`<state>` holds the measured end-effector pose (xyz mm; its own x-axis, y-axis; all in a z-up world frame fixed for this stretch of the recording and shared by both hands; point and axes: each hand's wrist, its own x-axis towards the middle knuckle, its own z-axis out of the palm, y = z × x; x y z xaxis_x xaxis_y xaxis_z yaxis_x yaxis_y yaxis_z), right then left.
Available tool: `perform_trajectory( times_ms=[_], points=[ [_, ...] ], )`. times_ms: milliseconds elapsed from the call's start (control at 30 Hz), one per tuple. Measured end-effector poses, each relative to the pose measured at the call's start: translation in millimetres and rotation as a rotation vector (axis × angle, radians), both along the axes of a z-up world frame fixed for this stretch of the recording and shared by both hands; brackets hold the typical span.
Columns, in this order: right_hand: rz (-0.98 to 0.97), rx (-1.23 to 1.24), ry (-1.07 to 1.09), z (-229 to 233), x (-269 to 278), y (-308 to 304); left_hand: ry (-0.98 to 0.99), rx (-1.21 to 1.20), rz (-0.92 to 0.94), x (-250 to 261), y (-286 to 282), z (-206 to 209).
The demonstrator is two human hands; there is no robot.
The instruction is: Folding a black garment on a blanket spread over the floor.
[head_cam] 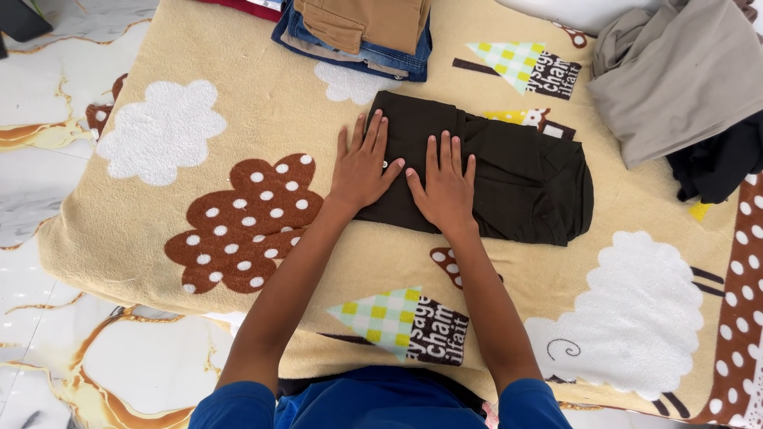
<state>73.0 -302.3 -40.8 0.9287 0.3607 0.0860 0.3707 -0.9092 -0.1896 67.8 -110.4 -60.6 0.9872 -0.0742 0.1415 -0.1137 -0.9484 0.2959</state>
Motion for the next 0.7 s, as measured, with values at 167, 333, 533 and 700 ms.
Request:
perform_trajectory(
  times_ms=[167,333,533,700],
  points=[
    [0.007,0.004,-0.003,-2.8,1.3,-0.9,-0.004,-0.072,0.038,-7.7,2.6,3.0],
    [0.017,0.027,-0.029,-6.2,0.6,-0.6,-0.098,-0.178,0.069,-29.5,11.3,4.6],
    [0.019,0.061,-0.025,-5.5,-0.5,-1.5,-0.263,-0.397,0.167,-37.2,15.1,19.5],
    [0.052,0.119,-0.034,-12.0,1.8,-6.0,-0.221,-0.388,0.272,-35.8,14.8,26.0]
  ],
)
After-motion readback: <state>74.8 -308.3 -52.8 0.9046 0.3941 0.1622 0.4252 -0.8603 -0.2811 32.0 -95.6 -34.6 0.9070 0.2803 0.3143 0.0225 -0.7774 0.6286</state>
